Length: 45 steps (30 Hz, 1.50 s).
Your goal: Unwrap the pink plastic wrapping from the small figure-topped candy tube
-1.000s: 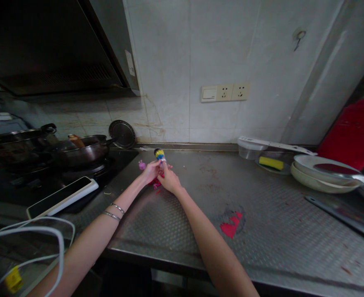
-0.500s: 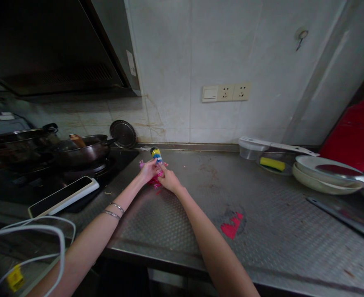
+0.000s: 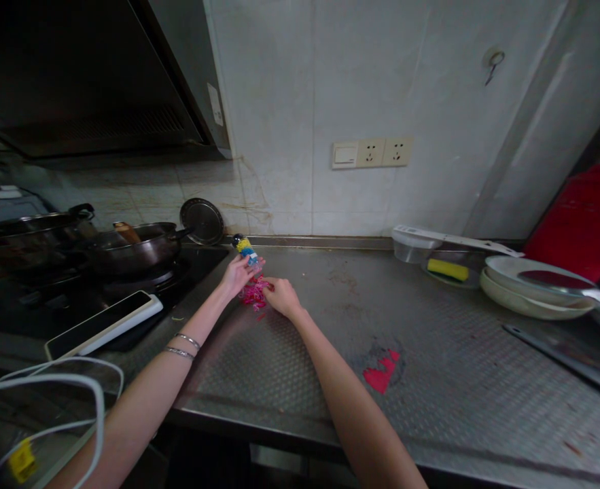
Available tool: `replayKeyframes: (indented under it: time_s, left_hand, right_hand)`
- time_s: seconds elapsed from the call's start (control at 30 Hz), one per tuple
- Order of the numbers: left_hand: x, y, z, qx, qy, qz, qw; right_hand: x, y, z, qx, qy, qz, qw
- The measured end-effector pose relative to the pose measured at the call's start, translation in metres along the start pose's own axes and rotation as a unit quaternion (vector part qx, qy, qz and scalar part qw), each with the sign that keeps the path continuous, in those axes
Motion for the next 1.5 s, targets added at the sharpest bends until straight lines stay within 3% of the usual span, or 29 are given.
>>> replayKeyframes:
  time_s: [0.27,0.4,0.57,0.77,0.9,1.2,1.4,1.5]
  left_hand:
    - [0.003,0.003,0.0,0.003,-0.019,0.0,1.0]
    - [0.012,0.016,0.004,0.053,-0.05,0.006,0.997]
    - [0.018,0.038,0.016,0.162,-0.07,-0.015,0.984]
    - [0.019,0.042,0.022,0.203,-0.083,-0.019,0.975]
    - [0.018,0.037,0.019,0.184,-0.075,-0.008,0.98]
    - [0.01,0.014,0.009,0.043,-0.049,0.004,0.998]
    - [0.003,0.01,0.007,0.027,-0.039,0.016,0.999]
    - [-0.003,0.002,0.005,-0.001,-0.02,0.007,1.0]
  right_hand:
    - [0.007,-0.003,0.0,-0.027,-0.017,-0.023,0.999]
    - [0.008,0.001,0.0,0.0,0.009,0.003,1.0]
    - [-0.003,0.008,0.0,0.006,0.068,0.018,0.997]
    - [-0.009,0.012,-0.002,0.017,0.043,-0.045,0.998]
    - [-0.004,0.013,-0.001,0.031,0.03,-0.094,0.995]
    - [0.003,0.025,0.0,0.085,0.059,-0.201,0.974]
    - [0.006,0.01,-0.003,-0.012,-0.007,-0.159,0.987]
    - [0.004,0.009,-0.004,-0.018,-0.007,-0.149,0.989]
Point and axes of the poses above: each hand's wrist, its own z-axis away from the middle knuckle, its own y-axis out of the palm, x = y × z, the point moved 6 cm from there along -z, towards the middle knuckle, and after that the axes turned 11 degrees about -z, right-handed, at the moved point
